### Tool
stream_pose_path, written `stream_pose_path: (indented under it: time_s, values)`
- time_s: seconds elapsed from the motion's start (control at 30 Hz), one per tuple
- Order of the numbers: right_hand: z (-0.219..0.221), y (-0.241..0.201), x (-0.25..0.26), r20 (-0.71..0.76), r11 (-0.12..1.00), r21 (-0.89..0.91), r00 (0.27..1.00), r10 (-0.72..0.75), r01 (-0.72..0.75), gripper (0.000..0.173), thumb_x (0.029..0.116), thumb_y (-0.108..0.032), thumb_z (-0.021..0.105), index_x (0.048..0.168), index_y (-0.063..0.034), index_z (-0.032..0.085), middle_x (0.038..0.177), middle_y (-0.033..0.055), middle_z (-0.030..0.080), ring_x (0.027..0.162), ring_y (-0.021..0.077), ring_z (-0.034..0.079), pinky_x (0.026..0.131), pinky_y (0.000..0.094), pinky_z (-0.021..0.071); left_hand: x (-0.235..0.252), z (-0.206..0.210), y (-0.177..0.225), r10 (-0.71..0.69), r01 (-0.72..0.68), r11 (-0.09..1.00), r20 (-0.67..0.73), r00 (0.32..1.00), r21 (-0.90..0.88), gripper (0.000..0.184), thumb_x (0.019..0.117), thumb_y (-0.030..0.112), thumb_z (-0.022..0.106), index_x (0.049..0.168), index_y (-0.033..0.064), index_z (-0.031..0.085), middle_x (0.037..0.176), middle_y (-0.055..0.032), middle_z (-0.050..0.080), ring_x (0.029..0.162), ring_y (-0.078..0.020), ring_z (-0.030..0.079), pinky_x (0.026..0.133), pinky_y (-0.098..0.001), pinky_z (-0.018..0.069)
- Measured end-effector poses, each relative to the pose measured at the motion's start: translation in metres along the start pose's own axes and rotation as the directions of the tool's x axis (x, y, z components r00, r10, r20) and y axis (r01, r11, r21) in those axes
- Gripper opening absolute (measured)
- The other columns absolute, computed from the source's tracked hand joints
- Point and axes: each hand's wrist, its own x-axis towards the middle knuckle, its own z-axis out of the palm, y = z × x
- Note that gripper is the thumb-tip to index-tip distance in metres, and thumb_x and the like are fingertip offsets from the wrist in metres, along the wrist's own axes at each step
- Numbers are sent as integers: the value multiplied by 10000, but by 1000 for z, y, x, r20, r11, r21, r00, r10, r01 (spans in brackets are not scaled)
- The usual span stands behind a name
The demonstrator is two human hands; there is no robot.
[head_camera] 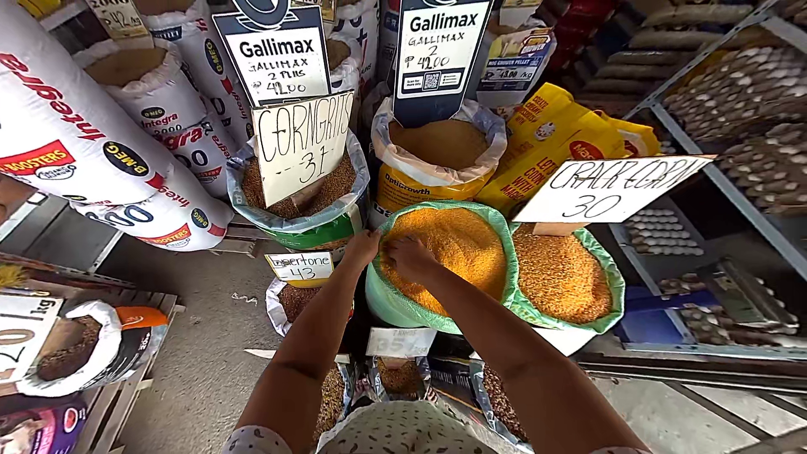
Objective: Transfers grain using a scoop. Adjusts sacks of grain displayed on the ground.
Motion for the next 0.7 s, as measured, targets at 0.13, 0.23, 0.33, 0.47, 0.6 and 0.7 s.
stream_pose_path:
  time_s: [0.13,0.23,0.33,0.47,0.6,0.7]
  values:
    - [9,0,24,-77,999,-19,996,-37,36,373,1062,-180,477,1380,-51,622,1489,118,561,1465,291,417,1233,520,243,15,3,14,122,-104,939,-37,992,329,511,1092,431,457,1287,-16,612,1206,-280,660,1161,-442,638,965,-643,497]
    - [8,3,39,-83,999,-16,996,31,-32,441,1020,-198,553,1436,-57,578,1525,104,531,1502,298,362,1265,559,153,25,7,21,188,-149,900,-55,981,409,413,1116,323,426,1190,-27,633,1159,-271,668,1127,-429,656,942,-612,520]
    - [9,16,51,-95,996,-25,992,78,-81,484,1001,-271,614,1441,-73,577,1523,112,531,1509,316,346,1263,588,110,27,9,29,187,-143,891,-60,981,431,406,1121,303,413,1185,-31,635,1156,-271,669,1136,-421,655,958,-598,519]
    - [0,28,57,-46,979,-54,980,196,-198,360,1041,-156,506,1343,-17,642,1492,166,544,1489,356,368,1252,608,147,30,9,31,186,-138,892,-73,980,431,408,1121,295,419,1165,-45,640,1153,-273,669,1134,-416,655,965,-587,514]
    - [-5,40,37,-7,956,16,956,293,-293,331,983,-111,570,1279,-14,683,1427,180,584,1401,394,458,1202,659,226,34,1,30,149,-114,909,-56,987,401,417,1120,300,424,1190,-49,640,1180,-263,663,1160,-399,642,1005,-576,494]
    - [-11,50,14,28,943,7,943,332,-332,360,1033,-230,526,1306,-49,675,1419,167,595,1369,380,497,1141,656,308,33,-4,28,136,-108,919,-50,989,379,422,1118,316,432,1198,-43,640,1180,-267,661,1157,-401,641,1003,-578,492]
